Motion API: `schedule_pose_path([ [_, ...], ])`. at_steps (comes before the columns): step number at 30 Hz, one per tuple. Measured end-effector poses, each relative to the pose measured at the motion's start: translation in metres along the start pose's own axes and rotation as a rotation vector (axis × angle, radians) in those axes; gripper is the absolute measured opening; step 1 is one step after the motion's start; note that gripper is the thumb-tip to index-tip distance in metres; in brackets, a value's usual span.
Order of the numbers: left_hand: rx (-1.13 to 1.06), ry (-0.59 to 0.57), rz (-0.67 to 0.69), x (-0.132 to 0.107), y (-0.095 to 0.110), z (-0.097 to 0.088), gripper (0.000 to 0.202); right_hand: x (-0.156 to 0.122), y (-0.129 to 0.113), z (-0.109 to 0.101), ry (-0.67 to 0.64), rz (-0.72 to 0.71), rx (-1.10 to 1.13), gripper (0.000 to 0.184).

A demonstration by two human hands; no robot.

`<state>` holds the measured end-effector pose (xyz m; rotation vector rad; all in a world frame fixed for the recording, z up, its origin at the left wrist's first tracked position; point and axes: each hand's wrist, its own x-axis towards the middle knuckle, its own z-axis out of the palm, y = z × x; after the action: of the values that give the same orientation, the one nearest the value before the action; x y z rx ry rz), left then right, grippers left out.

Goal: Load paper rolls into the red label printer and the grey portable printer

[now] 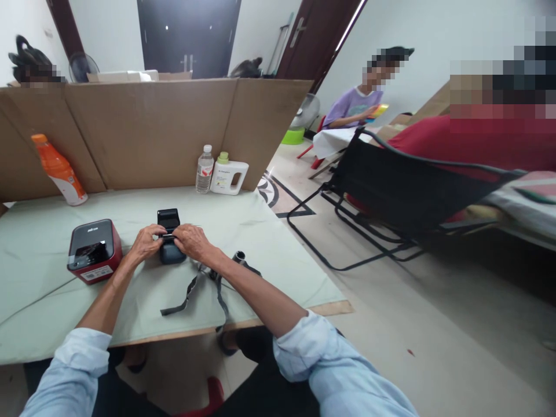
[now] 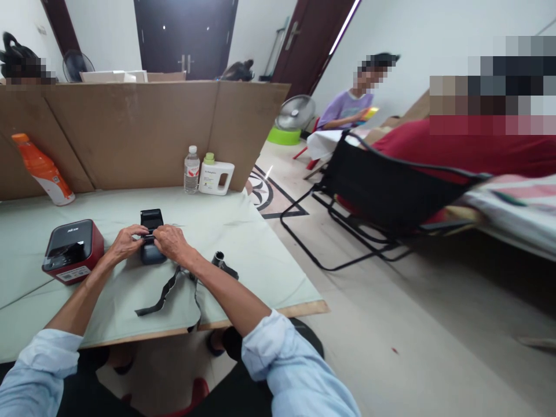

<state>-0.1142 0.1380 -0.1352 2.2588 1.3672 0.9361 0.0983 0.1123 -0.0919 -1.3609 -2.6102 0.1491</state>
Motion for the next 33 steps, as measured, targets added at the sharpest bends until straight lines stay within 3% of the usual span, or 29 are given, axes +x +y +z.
schedule_pose_path([
  [4, -0.038, 0.000, -0.035, -0.009, -0.002, -0.005, 0.032, -0.005, -0.003, 0.002, 0.010, -0.050, -0.032, 0.027],
  [7, -0.004, 0.118, -0.097, -0.007, -0.008, -0.007, 0.037, -0.010, -0.005, 0.006, 0.011, -0.082, -0.061, 0.027],
  [11, -0.020, 0.261, -0.175, 0.013, -0.015, -0.002, 0.057, -0.016, -0.004, 0.013, 0.037, -0.118, -0.083, 0.025],
  [14, -0.096, 0.234, -0.202, 0.030, -0.018, 0.004, 0.066, -0.019, -0.003, 0.018, 0.066, -0.134, -0.087, 0.024],
  [17, -0.137, 0.216, -0.178, 0.037, -0.019, 0.007, 0.062, -0.019, -0.002, 0.021, 0.085, -0.139, -0.085, 0.023],
  [26, -0.128, 0.223, -0.078, 0.027, -0.014, -0.004, 0.040, -0.006, -0.016, 0.013, 0.061, -0.183, -0.098, 0.027],
  [33, -0.123, 0.171, -0.034, 0.020, -0.001, -0.010, 0.034, -0.008, -0.013, 0.016, 0.039, -0.184, -0.132, 0.028],
])
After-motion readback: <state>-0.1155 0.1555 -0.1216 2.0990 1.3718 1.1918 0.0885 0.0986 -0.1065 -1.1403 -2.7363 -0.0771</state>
